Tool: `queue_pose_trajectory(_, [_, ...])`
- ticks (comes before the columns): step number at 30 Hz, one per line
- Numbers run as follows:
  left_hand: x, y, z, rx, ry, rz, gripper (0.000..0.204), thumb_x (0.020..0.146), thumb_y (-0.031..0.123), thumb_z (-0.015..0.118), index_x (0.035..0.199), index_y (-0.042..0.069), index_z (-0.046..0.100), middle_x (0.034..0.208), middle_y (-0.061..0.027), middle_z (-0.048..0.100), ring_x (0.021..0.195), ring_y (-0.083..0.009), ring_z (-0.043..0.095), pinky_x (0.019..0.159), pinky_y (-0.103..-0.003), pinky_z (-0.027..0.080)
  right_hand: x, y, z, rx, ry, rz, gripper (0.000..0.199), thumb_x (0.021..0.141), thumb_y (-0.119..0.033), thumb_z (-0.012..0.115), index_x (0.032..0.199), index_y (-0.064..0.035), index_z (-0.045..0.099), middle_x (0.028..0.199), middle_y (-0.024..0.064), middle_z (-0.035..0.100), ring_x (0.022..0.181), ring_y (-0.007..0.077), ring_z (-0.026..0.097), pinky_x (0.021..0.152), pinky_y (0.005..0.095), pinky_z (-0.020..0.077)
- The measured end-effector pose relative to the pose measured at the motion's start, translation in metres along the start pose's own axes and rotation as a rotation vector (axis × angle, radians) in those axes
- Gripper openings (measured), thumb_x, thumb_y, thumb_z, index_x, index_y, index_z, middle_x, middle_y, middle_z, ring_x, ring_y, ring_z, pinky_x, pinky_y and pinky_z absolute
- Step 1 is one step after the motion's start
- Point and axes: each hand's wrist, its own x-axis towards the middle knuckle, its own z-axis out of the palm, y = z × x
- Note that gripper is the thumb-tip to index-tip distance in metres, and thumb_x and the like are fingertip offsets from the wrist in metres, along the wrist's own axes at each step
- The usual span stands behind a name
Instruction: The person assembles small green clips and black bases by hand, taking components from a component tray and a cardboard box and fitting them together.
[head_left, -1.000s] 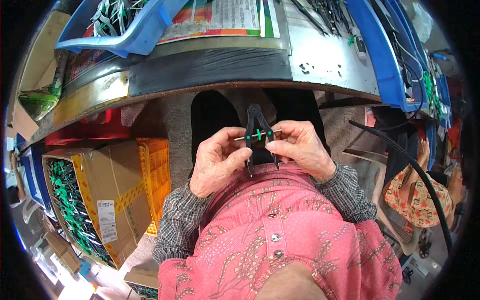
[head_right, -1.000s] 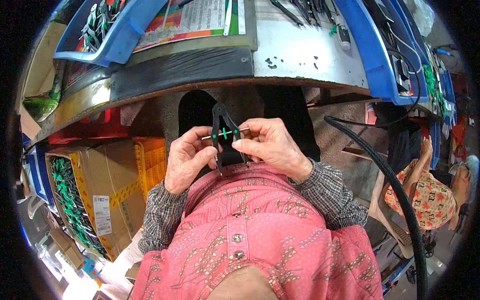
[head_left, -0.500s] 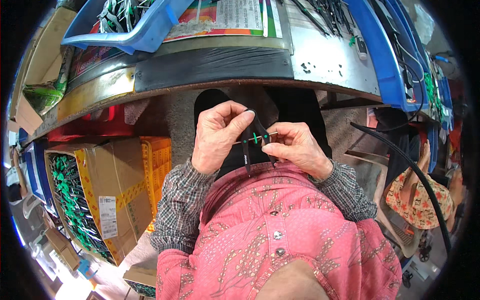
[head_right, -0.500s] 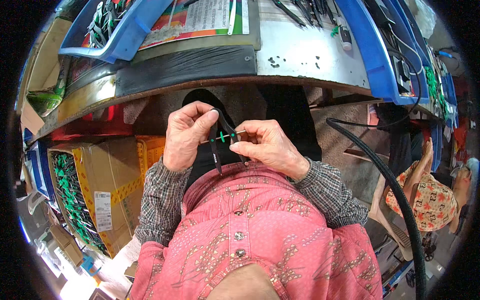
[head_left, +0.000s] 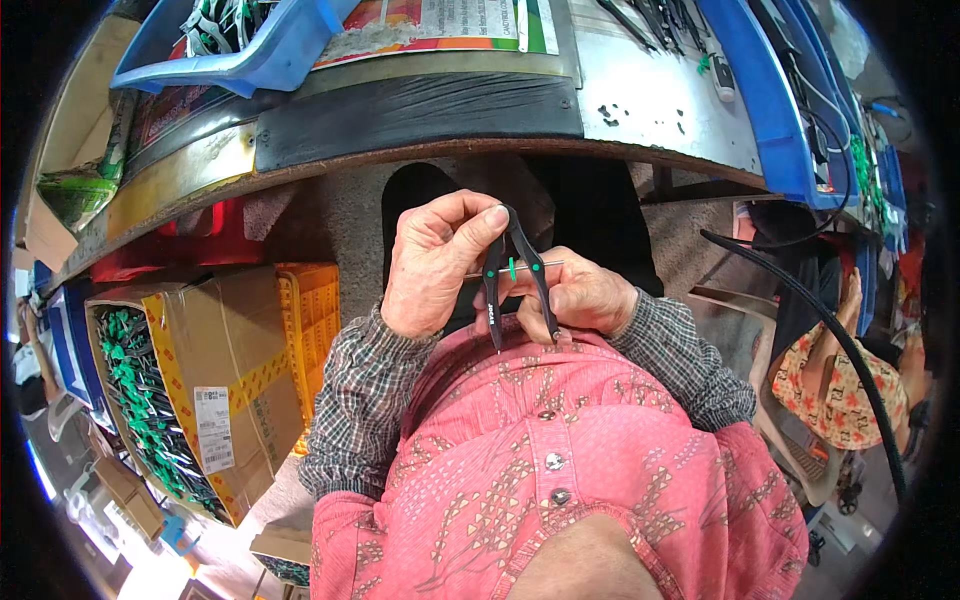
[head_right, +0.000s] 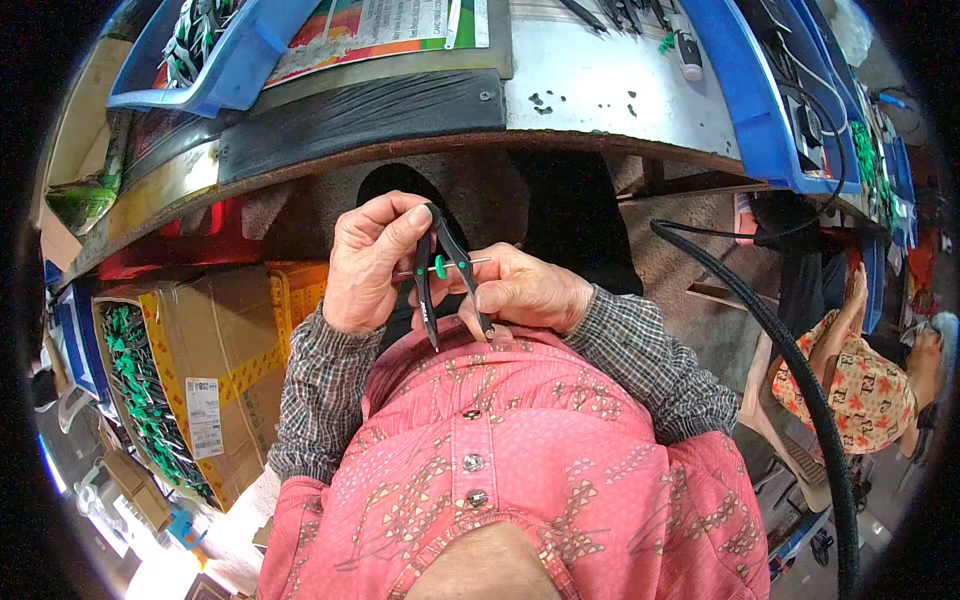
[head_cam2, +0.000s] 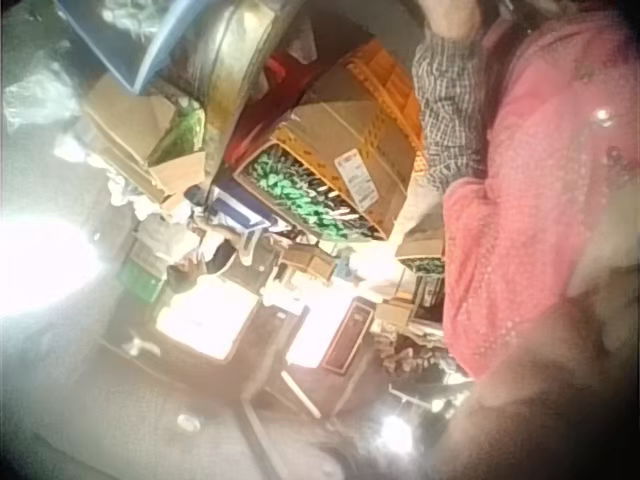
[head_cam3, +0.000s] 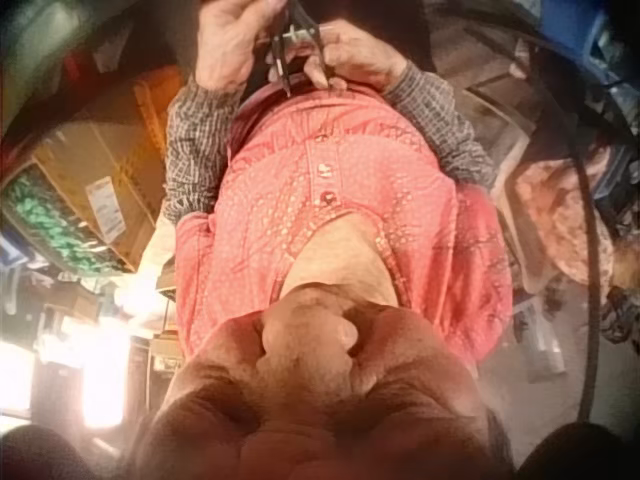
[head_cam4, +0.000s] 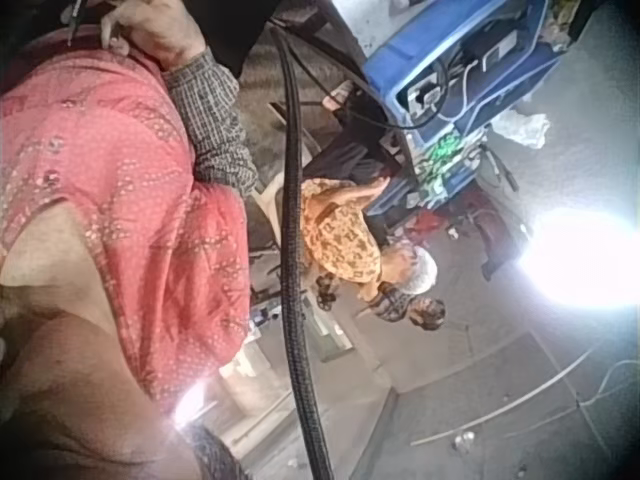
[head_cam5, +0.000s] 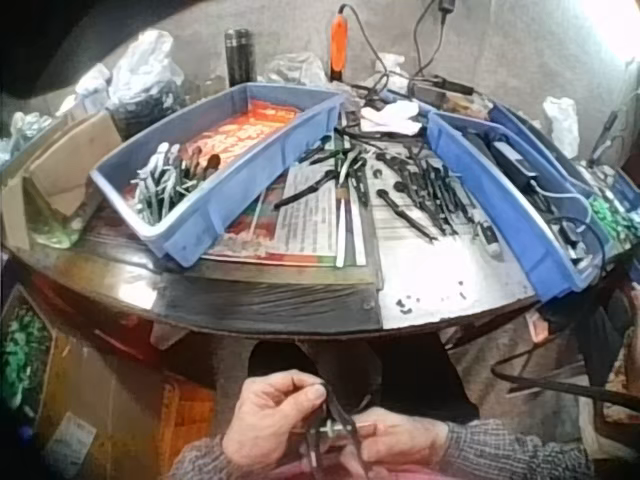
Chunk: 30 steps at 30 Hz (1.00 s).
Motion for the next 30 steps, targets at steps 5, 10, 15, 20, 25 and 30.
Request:
queue_pose_trajectory(5, [0.002,-0.002,0.000,-0.050,-0.007,-0.009,0.012,0.089,0.014,0.065,0.094,0.003,0.066,0.071,0.0038,0.059,0.052,-0.0004,0.041,0.046,-0.017,0.031,0.004,0.007,-0.004,0.018,-0.011,-0.094,0.055,0.084,-0.029,0.070,0.121,0.0070,0.051,0.107,0.0192,0.062,0.065,0.0129,0.061,0.059,0.0222,0.0483])
queue_pose_trajectory(10, [0.006,-0.005,-0.001,-0.015,0.005,0.041,0.011,0.090,0.013,0.064,0.094,0.003,0.066,0.070,0.0039,0.058,0.052,-0.0012,0.042,0.047,-0.017,0.032,0.009,0.013,-0.011,-0.061,0.053,-0.161,0.050,0.082,-0.030,0.072,0.114,0.0055,0.057,0.097,0.0170,0.065,0.068,0.0125,0.061,0.061,0.0227,0.0489])
queue_pose_trajectory(15, [0.006,-0.004,-0.003,0.000,0.019,0.042,0.011,0.089,0.012,0.064,0.094,0.002,0.066,0.069,0.0039,0.057,0.053,-0.0014,0.042,0.047,-0.017,0.032,0.011,0.012,-0.007,-0.087,0.109,-0.157,0.047,0.080,-0.030,0.074,0.108,0.0046,0.060,0.092,0.0149,0.066,0.068,0.0113,0.061,0.059,0.0211,0.0482])
queue_pose_trajectory(20, [0.003,-0.004,0.002,-0.016,0.024,0.034,0.014,0.088,0.015,0.066,0.091,0.001,0.067,0.068,0.0041,0.059,0.055,-0.0011,0.045,0.048,-0.017,0.034,0.007,0.015,-0.006,-0.072,0.168,-0.135,0.045,0.078,-0.029,0.076,0.105,0.0041,0.061,0.089,0.0139,0.067,0.063,0.0099,0.060,0.056,0.0199,0.0478])
queue_pose_trajectory(25, [0.006,-0.007,0.000,-0.047,0.002,0.039,0.015,0.088,0.015,0.066,0.092,0.000,0.067,0.069,0.0033,0.059,0.055,-0.0009,0.044,0.047,-0.017,0.034,0.006,0.013,-0.006,-0.078,0.214,-0.124,0.043,0.077,-0.026,0.077,0.103,0.0041,0.062,0.087,0.0130,0.067,0.061,0.0093,0.059,0.055,0.0196,0.0473])
queue_pose_trajectory(30, [0.003,0.007,0.004,0.003,0.011,0.037,0.014,0.088,0.014,0.066,0.091,0.001,0.066,0.071,0.0032,0.059,0.056,-0.0011,0.046,0.048,-0.017,0.036,0.008,0.006,0.005,-0.079,0.214,-0.121,0.041,0.077,-0.024,0.077,0.103,0.0044,0.062,0.085,0.0124,0.066,0.058,0.0092,0.057,0.054,0.0202,0.0471])
